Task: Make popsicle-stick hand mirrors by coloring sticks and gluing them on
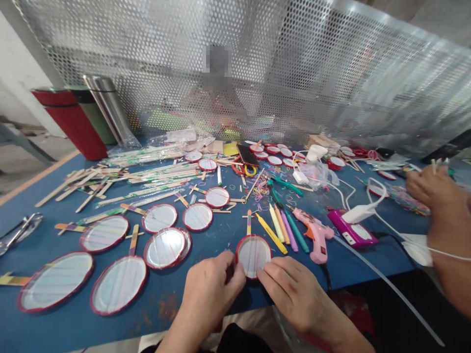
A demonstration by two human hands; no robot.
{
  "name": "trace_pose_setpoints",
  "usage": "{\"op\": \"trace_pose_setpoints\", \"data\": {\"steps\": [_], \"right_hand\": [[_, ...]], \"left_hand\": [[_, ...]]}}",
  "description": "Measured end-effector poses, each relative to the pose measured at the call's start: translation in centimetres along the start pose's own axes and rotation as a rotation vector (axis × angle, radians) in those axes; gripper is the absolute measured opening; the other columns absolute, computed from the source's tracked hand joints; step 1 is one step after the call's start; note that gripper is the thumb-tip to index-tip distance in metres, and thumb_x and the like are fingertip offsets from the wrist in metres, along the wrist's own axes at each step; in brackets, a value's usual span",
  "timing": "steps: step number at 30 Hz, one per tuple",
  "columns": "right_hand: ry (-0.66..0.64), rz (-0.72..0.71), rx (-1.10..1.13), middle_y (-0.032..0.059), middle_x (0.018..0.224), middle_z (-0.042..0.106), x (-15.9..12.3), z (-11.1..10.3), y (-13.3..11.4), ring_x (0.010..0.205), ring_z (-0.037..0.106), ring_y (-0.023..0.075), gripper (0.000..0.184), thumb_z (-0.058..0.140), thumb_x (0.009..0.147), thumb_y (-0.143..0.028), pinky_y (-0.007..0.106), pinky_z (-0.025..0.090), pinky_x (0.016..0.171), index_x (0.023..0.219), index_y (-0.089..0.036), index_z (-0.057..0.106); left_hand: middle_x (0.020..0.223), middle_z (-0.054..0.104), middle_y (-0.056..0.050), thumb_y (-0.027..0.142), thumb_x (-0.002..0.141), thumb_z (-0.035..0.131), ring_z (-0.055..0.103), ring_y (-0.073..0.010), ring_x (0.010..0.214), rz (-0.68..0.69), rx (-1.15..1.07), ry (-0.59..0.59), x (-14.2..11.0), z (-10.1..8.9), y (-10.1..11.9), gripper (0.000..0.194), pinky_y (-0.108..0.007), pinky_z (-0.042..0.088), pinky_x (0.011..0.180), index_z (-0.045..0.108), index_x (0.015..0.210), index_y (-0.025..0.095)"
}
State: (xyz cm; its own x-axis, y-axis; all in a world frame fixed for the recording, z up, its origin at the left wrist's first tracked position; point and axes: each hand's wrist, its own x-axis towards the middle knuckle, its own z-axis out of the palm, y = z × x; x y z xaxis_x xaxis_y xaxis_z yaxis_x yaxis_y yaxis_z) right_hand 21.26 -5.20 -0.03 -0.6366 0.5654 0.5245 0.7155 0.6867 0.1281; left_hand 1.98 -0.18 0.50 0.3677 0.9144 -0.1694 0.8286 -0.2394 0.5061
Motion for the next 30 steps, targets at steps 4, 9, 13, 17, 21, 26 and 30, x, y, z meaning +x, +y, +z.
{"op": "trace_pose_setpoints", "data": {"steps": [4, 9, 13, 17, 21, 26, 30], "right_hand": [[0.041, 0.002, 0.035, 0.0126, 0.089, 0.068, -0.3, 0.5, 0.4, 0.084, 0.062, 0.0210, 0.029, 0.038, 0.097, -0.009, 0.034, 0.053, 0.072, 0.105, -0.006, 0.066], [0.005, 0.044, 0.153, 0.0105, 0.088, 0.067, -0.5, 0.8, 0.5, 0.081, 0.061, 0.0186, 0.026, 0.039, 0.098, -0.011, 0.032, 0.055, 0.071, 0.108, -0.008, 0.063], [-0.042, 0.056, 0.228, 0.0097, 0.089, 0.067, -1.2, 0.7, 0.0, 0.083, 0.061, 0.0178, 0.025, 0.039, 0.100, -0.014, 0.031, 0.055, 0.074, 0.110, -0.010, 0.062], [-0.072, 0.074, 0.247, 0.0092, 0.093, 0.067, -1.8, 0.5, -0.5, 0.085, 0.060, 0.0184, 0.024, 0.041, 0.099, -0.014, 0.033, 0.055, 0.076, 0.110, -0.010, 0.062], [-0.013, 0.080, 0.210, 0.0099, 0.091, 0.067, -1.3, 0.4, -0.3, 0.085, 0.060, 0.0184, 0.025, 0.040, 0.099, -0.012, 0.033, 0.055, 0.076, 0.110, -0.010, 0.062], [0.069, 0.110, 0.139, 0.0096, 0.089, 0.068, -0.3, 0.8, 0.4, 0.084, 0.063, 0.0185, 0.028, 0.037, 0.099, -0.013, 0.033, 0.056, 0.075, 0.107, -0.011, 0.064], [0.066, 0.120, 0.104, 0.0093, 0.089, 0.069, -0.5, 1.2, 0.6, 0.083, 0.063, 0.0182, 0.027, 0.038, 0.100, -0.013, 0.031, 0.056, 0.077, 0.105, -0.012, 0.065]], "left_hand": [[0.061, 0.067, 0.002, 0.030, 0.090, 0.045, 0.064, -0.0156, 0.057, 0.051, -0.098, 0.056, 0.0, 0.6, -0.7, 0.023, -0.024, 0.028, 0.052, 0.054, 0.070, 0.022], [0.063, 0.063, 0.007, 0.036, 0.085, 0.061, 0.063, -0.0140, 0.055, 0.085, -0.342, 0.130, 0.1, 1.1, -1.5, 0.027, -0.021, 0.039, 0.053, 0.052, 0.106, 0.023], [0.069, 0.066, 0.005, 0.050, 0.068, 0.079, 0.064, -0.0162, 0.058, 0.122, -0.389, 0.065, 0.2, 0.8, -2.1, 0.066, -0.023, 0.045, 0.053, 0.050, 0.120, 0.021], [0.075, 0.068, 0.001, 0.051, 0.054, 0.087, 0.065, -0.0168, 0.061, 0.186, -0.383, 0.026, 0.2, 0.5, -2.5, 0.081, -0.024, 0.047, 0.054, 0.052, 0.119, 0.019], [0.072, 0.066, 0.003, 0.045, 0.055, 0.089, 0.064, -0.0167, 0.061, 0.172, -0.344, -0.004, 0.3, 0.3, -2.4, 0.078, -0.024, 0.047, 0.056, 0.054, 0.118, 0.017], [0.079, 0.071, -0.003, 0.042, 0.071, 0.080, 0.069, -0.0205, 0.069, 0.138, -0.247, -0.012, 0.3, 0.1, -1.8, 0.065, -0.026, 0.049, 0.057, 0.054, 0.124, 0.015], [0.083, 0.075, -0.006, 0.042, 0.080, 0.073, 0.073, -0.0243, 0.077, 0.126, -0.112, 0.029, 0.3, 0.5, -1.2, 0.059, -0.029, 0.053, 0.065, 0.052, 0.129, 0.016]]}}
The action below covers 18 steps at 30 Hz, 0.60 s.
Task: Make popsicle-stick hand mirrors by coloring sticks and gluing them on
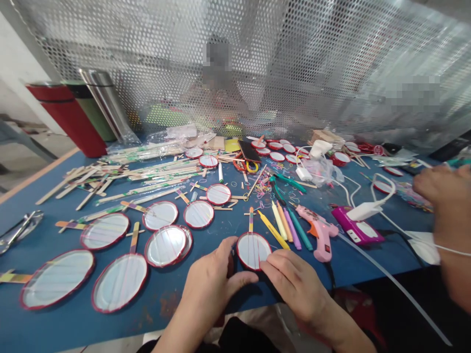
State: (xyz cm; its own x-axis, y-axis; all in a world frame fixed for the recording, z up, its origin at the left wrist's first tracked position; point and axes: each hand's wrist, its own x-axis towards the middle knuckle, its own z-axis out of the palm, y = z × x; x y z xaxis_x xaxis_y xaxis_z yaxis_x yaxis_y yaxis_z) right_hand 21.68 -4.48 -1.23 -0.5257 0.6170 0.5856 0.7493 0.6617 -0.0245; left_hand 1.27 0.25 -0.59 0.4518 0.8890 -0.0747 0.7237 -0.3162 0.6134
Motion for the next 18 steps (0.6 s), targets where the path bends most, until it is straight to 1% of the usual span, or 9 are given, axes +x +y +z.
{"op": "trace_pose_setpoints", "data": {"steps": [2, 5, 7, 11, 14, 18], "right_hand": [[-0.017, 0.010, -0.003, 0.0094, 0.090, 0.068, -0.25, 0.15, 0.13, 0.085, 0.064, 0.0183, 0.027, 0.039, 0.099, -0.013, 0.032, 0.056, 0.079, 0.107, -0.012, 0.065], [-0.045, 0.016, 0.003, 0.0103, 0.092, 0.068, -0.40, 0.26, 0.32, 0.087, 0.064, 0.0188, 0.027, 0.039, 0.098, -0.012, 0.033, 0.057, 0.081, 0.109, -0.012, 0.064], [-0.038, 0.002, 0.000, 0.0107, 0.092, 0.068, -0.26, 0.30, 0.45, 0.087, 0.064, 0.0195, 0.027, 0.039, 0.098, -0.012, 0.034, 0.057, 0.081, 0.109, -0.011, 0.064], [-0.002, -0.018, -0.031, 0.0097, 0.089, 0.068, 0.25, 0.38, 0.68, 0.085, 0.063, 0.0190, 0.026, 0.041, 0.097, -0.010, 0.033, 0.058, 0.078, 0.107, -0.012, 0.064], [-0.010, -0.024, -0.029, 0.0097, 0.089, 0.068, 0.50, 0.38, 0.77, 0.084, 0.063, 0.0185, 0.026, 0.040, 0.097, -0.010, 0.032, 0.058, 0.077, 0.106, -0.012, 0.065], [-0.028, -0.016, -0.008, 0.0099, 0.090, 0.068, 0.46, 0.42, 0.81, 0.083, 0.063, 0.0184, 0.027, 0.039, 0.098, -0.011, 0.032, 0.058, 0.077, 0.106, -0.011, 0.065]], "left_hand": [[0.087, 0.077, -0.007, 0.042, 0.083, 0.070, 0.075, -0.0265, 0.082, -0.006, 0.090, 0.029, 0.09, 0.30, 0.14, 0.055, -0.030, 0.055, 0.068, 0.053, 0.129, 0.018], [0.089, 0.078, -0.007, 0.042, 0.085, 0.067, 0.075, -0.0265, 0.086, -0.004, 0.159, 0.055, 0.22, 0.53, 0.27, 0.051, -0.028, 0.055, 0.068, 0.054, 0.130, 0.021], [0.090, 0.078, -0.007, 0.042, 0.086, 0.065, 0.076, -0.0264, 0.087, -0.021, 0.172, 0.045, 0.29, 0.47, 0.39, 0.051, -0.028, 0.055, 0.068, 0.053, 0.131, 0.021], [0.099, 0.078, -0.008, 0.040, 0.088, 0.063, 0.075, -0.0295, 0.092, -0.091, 0.191, -0.001, 0.42, 0.16, 0.79, 0.052, -0.032, 0.056, 0.070, 0.051, 0.135, 0.021], [0.103, 0.078, -0.009, 0.040, 0.089, 0.062, 0.074, -0.0303, 0.094, -0.097, 0.194, -0.015, 0.45, 0.12, 0.94, 0.053, -0.034, 0.057, 0.071, 0.050, 0.137, 0.020], [0.106, 0.077, -0.010, 0.039, 0.089, 0.063, 0.074, -0.0297, 0.096, -0.099, 0.198, -0.016, 0.43, 0.23, 0.90, 0.054, -0.033, 0.057, 0.072, 0.049, 0.138, 0.020]]}}
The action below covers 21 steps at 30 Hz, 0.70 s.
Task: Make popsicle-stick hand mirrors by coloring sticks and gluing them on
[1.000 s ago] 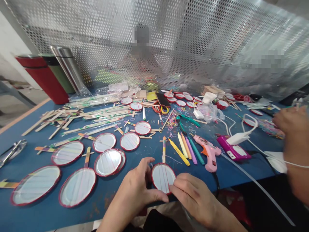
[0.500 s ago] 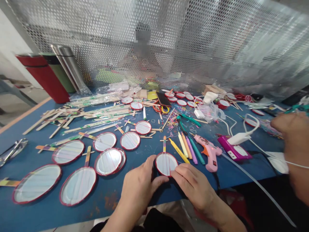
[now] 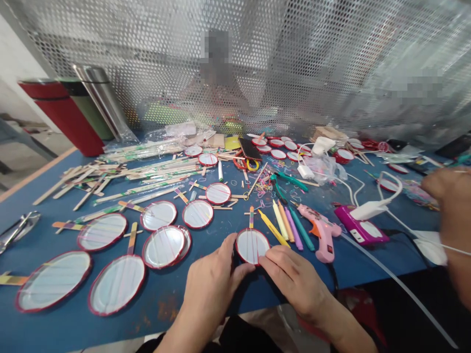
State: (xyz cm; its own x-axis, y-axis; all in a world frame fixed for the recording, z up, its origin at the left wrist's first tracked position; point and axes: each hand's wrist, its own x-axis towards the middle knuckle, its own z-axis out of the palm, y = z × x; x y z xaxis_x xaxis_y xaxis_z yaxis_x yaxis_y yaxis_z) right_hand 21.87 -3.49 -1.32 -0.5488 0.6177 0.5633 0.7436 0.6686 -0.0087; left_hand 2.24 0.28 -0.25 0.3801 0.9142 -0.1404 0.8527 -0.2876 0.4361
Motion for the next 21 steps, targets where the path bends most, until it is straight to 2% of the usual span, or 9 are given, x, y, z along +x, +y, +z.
{"op": "trace_pose_setpoints", "data": {"steps": [10, 17, 21], "right_hand": [[-0.023, -0.011, 0.013, 0.0119, 0.092, 0.068, -0.34, 0.39, 0.07, 0.086, 0.061, 0.0200, 0.026, 0.041, 0.098, -0.010, 0.033, 0.057, 0.078, 0.107, -0.007, 0.065], [-0.040, 0.032, 0.031, 0.0092, 0.092, 0.068, -0.57, 0.72, -0.05, 0.082, 0.061, 0.0183, 0.026, 0.040, 0.099, -0.011, 0.032, 0.056, 0.076, 0.107, -0.011, 0.065], [-0.033, 0.000, 0.025, 0.0103, 0.092, 0.068, -0.31, 0.62, 0.01, 0.085, 0.061, 0.0193, 0.026, 0.040, 0.099, -0.011, 0.033, 0.056, 0.077, 0.105, -0.010, 0.065]], "left_hand": [[0.107, 0.077, -0.010, 0.037, 0.090, 0.061, 0.074, -0.0291, 0.095, -0.002, -0.019, -0.028, 0.18, -0.16, -0.01, 0.056, -0.034, 0.057, 0.072, 0.047, 0.140, 0.018], [0.101, 0.078, -0.008, 0.036, 0.090, 0.062, 0.075, -0.0284, 0.091, -0.026, -0.014, -0.031, 0.07, -0.14, -0.01, 0.054, -0.033, 0.057, 0.070, 0.048, 0.139, 0.020], [0.098, 0.078, -0.008, 0.034, 0.090, 0.062, 0.075, -0.0280, 0.089, -0.019, -0.016, -0.036, 0.09, -0.21, 0.01, 0.054, -0.033, 0.057, 0.071, 0.048, 0.140, 0.019]]}}
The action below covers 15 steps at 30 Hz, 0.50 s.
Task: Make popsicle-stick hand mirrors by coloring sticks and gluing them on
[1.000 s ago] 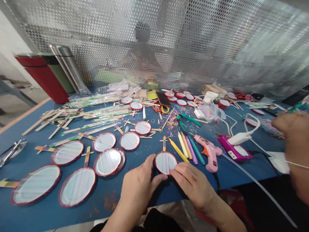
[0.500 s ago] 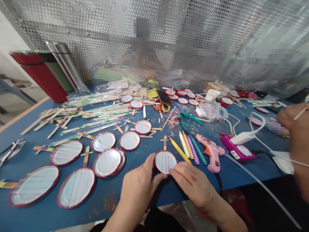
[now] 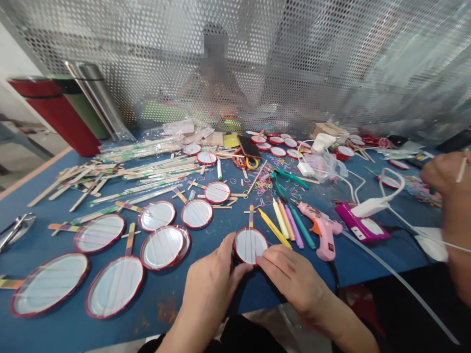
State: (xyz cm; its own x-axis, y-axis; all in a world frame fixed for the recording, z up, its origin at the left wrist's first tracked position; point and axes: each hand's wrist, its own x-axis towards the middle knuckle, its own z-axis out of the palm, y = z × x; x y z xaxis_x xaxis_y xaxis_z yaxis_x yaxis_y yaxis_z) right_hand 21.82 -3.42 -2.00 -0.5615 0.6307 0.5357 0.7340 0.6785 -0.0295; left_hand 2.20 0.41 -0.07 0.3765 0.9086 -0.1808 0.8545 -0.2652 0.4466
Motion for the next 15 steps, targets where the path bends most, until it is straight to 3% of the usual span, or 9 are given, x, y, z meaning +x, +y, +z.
{"op": "trace_pose_setpoints", "data": {"steps": [15], "right_hand": [[-0.086, -0.016, -0.001, 0.0110, 0.084, 0.065, 0.98, -0.49, -0.12, 0.085, 0.059, 0.0205, 0.034, 0.034, 0.100, -0.009, 0.033, 0.052, 0.073, 0.093, -0.011, 0.067]], "left_hand": [[0.096, 0.077, -0.009, 0.029, 0.089, 0.063, 0.074, -0.0312, 0.093, -0.006, 0.019, -0.036, 0.27, 0.02, 0.24, 0.052, -0.035, 0.055, 0.071, 0.048, 0.138, 0.019]]}}
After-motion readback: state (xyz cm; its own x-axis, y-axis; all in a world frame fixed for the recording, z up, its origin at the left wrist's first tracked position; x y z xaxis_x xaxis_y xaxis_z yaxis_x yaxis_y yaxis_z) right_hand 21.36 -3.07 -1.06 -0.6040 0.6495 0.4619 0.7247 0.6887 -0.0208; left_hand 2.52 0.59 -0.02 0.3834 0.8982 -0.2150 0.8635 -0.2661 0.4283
